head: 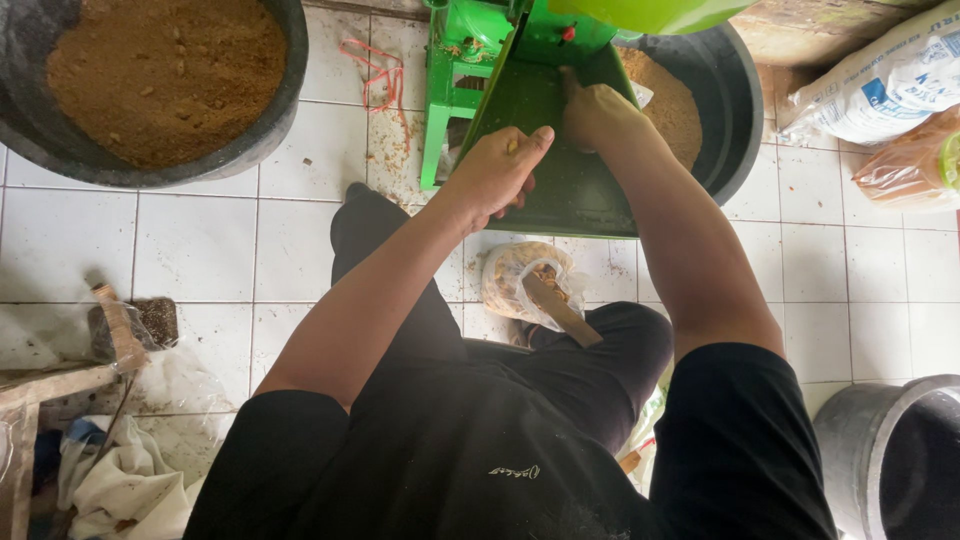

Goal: The person sits on the floor and feeds whole nuts into a green electric grinder using a wooden stick to push them in. The person occasionally wipes the hopper with a cloth and continues feeding nuts until the clip ends.

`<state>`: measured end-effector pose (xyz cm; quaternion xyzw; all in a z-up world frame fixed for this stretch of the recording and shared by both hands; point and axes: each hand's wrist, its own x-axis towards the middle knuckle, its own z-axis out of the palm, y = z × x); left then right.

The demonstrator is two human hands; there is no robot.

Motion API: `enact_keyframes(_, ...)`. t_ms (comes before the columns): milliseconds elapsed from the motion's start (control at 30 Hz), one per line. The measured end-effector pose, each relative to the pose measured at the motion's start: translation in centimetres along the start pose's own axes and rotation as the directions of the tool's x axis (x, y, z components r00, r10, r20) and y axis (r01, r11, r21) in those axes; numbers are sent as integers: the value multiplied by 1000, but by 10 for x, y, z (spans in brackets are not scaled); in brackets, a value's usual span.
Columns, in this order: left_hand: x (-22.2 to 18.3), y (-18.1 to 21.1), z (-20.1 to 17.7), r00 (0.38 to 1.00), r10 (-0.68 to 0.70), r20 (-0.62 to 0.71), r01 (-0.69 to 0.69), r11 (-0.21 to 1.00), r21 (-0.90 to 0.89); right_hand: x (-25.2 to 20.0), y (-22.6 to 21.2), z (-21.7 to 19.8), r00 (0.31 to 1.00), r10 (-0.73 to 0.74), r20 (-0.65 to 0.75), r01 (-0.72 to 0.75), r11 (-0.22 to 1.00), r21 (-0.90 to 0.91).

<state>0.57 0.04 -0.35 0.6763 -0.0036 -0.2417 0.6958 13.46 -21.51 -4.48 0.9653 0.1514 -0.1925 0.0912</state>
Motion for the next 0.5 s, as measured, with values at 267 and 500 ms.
enact_keyframes(267, 2, -3, 0, 1000, 3, 2, -2, 1000, -16, 15, -5, 0, 994, 105, -13, -105, 994, 4)
enact_keyframes(500, 3, 0, -2, 999, -44, 23, 46, 992, -114, -60, -34, -53, 984, 84, -158, -79, 996, 37)
